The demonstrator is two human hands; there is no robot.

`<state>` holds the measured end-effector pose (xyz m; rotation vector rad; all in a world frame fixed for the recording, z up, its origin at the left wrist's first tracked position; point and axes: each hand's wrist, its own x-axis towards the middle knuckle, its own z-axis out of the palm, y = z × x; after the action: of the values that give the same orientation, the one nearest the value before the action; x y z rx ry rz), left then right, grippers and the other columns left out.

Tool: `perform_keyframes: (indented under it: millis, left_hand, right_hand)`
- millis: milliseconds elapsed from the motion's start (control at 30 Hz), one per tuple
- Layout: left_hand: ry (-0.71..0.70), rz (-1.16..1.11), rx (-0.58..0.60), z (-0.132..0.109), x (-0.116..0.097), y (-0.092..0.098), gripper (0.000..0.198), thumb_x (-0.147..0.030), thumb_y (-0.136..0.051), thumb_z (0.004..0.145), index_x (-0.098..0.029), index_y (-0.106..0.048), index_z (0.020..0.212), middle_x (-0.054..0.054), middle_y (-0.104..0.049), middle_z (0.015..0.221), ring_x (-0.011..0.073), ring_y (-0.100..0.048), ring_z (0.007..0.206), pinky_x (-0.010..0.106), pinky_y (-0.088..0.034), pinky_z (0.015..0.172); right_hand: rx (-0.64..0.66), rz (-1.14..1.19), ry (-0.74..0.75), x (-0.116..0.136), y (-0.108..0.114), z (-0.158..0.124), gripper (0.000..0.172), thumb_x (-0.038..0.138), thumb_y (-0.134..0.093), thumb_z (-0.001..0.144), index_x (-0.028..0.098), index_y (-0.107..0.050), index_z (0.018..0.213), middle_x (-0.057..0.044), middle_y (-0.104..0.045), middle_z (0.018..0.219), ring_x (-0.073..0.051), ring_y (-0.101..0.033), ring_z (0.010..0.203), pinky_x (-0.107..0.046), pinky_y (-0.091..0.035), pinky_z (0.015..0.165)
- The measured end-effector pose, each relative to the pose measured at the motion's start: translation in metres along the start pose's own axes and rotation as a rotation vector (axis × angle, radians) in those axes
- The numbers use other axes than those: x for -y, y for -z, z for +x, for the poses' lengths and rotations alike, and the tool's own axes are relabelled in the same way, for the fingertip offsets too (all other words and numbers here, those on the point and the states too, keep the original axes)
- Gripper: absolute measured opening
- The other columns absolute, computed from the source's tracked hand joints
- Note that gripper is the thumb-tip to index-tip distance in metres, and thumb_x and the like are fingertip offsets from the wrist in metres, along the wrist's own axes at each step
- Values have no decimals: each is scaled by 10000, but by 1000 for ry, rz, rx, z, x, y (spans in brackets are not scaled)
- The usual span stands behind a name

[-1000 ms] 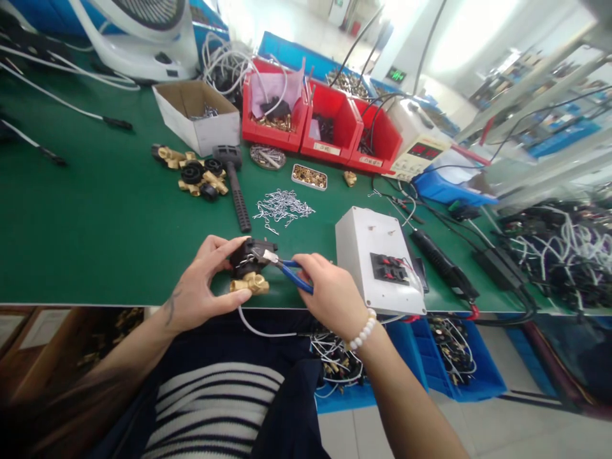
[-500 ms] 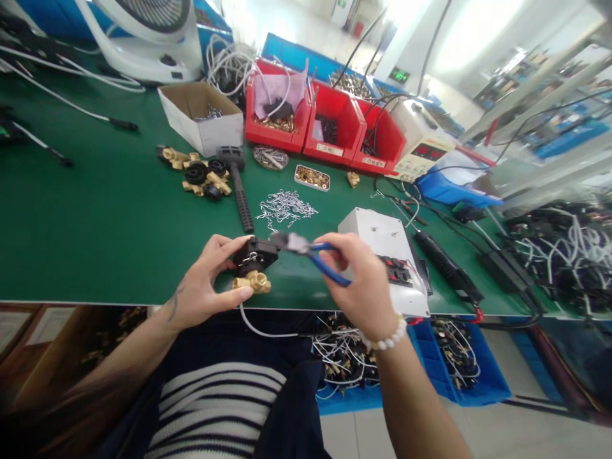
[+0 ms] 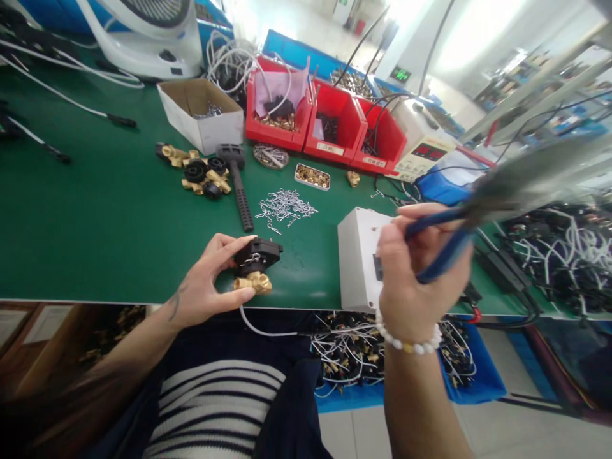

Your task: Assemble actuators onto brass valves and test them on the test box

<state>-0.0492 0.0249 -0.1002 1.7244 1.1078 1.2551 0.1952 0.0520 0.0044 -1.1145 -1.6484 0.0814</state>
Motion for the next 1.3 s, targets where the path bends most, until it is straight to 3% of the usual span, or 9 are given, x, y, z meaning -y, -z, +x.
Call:
perform_keyframes:
  millis: [100, 267, 467, 667, 833, 900, 1033, 1200, 1300]
  left_hand:
    - [-5, 9, 5, 0, -1, 0, 697, -339, -741, 759, -252, -537, 1419, 59, -514, 1104, 218, -550, 1028, 368, -567, 903]
    - [17, -29, 24, -1, -3, 2, 677, -337, -736, 775, -208, -537, 1410, 61, -507, 1109, 208, -550, 1042, 335, -560, 906]
    - [-31, 8, 20, 0, -1, 1, 698, -315, -743, 772, -231, -526, 1430, 46, -511, 1111, 189, -537, 1026, 300, -543, 907]
    - [6, -19, 38, 0, -2, 2, 684, -328, -733, 778, -203, -530, 1419, 62, -506, 1122, 205, -545, 1051, 317, -549, 908]
    - [-31, 7, 19, -1, -1, 1, 702, -321, -752, 766, -252, -525, 1427, 49, -511, 1120, 197, -542, 1031, 324, -541, 905]
    - [-29, 5, 20, -1, 0, 0, 701, -320, -752, 767, -255, -524, 1427, 47, -512, 1118, 195, -540, 1033, 321, -540, 910]
    - [-16, -15, 14, -1, 0, 0, 682, -318, -737, 777, -249, -527, 1423, 47, -509, 1110, 192, -540, 1030, 312, -544, 905]
    - [-22, 18, 14, -1, -2, 1, 686, -328, -736, 769, -246, -532, 1419, 53, -513, 1108, 202, -538, 1024, 327, -549, 899]
    - [-15, 24, 20, -1, -2, 1, 690, -321, -738, 766, -240, -529, 1419, 50, -510, 1108, 196, -537, 1014, 318, -548, 899]
  right_hand:
    - [-135, 75, 99, 3, -10, -8, 233, 101, -557, 887, 270, -573, 1047, 27, -475, 742, -124, -467, 551, -283, -401, 535]
    - [654, -150, 147, -6, -11, -21, 162, 129, -588, 839, 227, -620, 964, -7, -625, 782, -158, -585, 631, -284, -463, 560]
    - [-116, -39, -24, -6, -9, -18, 150, 245, -581, 921, 274, -536, 1061, -1, -533, 846, -156, -550, 660, -317, -484, 620]
    - [745, -209, 97, -3, -9, -18, 94, 191, -559, 886, 217, -605, 964, -23, -620, 791, -164, -594, 654, -297, -477, 570]
    - [-38, -29, 31, -3, -7, -14, 164, 213, -578, 924, 243, -539, 1080, 8, -528, 809, -131, -518, 619, -286, -457, 585]
    - [50, -43, 73, -4, -12, -19, 176, 185, -541, 922, 249, -526, 1085, 8, -523, 816, -129, -511, 606, -278, -444, 565]
    - [630, -191, 132, -3, -11, -21, 137, 140, -561, 869, 222, -619, 963, -7, -610, 776, -145, -564, 621, -282, -451, 565]
    - [22, -93, 19, 1, -7, -16, 156, 203, -583, 916, 248, -577, 1065, -17, -599, 891, -153, -572, 680, -306, -482, 616]
    - [336, -160, 77, 3, -10, -18, 135, 157, -535, 904, 236, -584, 1001, -2, -583, 781, -147, -548, 595, -289, -456, 549]
